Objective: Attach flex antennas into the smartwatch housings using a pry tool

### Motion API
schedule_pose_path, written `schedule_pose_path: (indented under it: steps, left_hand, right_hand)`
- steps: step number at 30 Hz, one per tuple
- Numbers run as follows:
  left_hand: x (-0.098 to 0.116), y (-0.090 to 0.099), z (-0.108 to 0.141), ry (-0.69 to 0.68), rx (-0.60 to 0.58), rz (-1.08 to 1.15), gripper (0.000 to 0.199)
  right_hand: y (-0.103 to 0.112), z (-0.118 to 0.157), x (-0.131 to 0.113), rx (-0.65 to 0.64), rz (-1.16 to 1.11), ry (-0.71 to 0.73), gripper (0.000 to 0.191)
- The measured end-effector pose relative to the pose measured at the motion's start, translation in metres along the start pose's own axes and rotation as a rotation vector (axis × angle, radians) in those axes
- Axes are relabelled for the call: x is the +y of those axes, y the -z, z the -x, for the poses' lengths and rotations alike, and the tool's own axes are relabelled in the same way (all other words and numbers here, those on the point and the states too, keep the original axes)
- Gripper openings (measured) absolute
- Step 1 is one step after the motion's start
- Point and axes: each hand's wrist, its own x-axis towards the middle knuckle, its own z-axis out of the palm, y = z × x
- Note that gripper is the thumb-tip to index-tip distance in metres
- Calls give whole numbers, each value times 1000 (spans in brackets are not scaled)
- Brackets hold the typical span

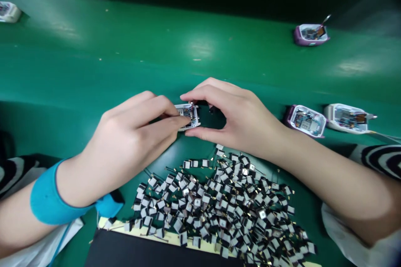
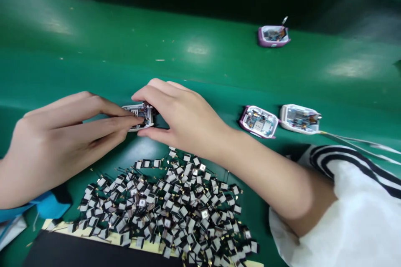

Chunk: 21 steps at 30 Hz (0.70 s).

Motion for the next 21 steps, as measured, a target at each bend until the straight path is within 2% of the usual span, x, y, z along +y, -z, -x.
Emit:
schedule_pose_path:
  steps: [5, 15, 21]
  left_hand:
    - [-1, 1, 1, 0, -22, -22, 13]
    - [2, 1, 1, 0, 8, -61, 13]
    - [1, 3, 0, -1, 3, -74, 13]
  right_hand:
    - [1, 0, 0, -31, 101, 39, 28]
    - [0, 2, 1, -45, 285, 143, 30]
    - [0, 2, 2, -50, 324, 168, 30]
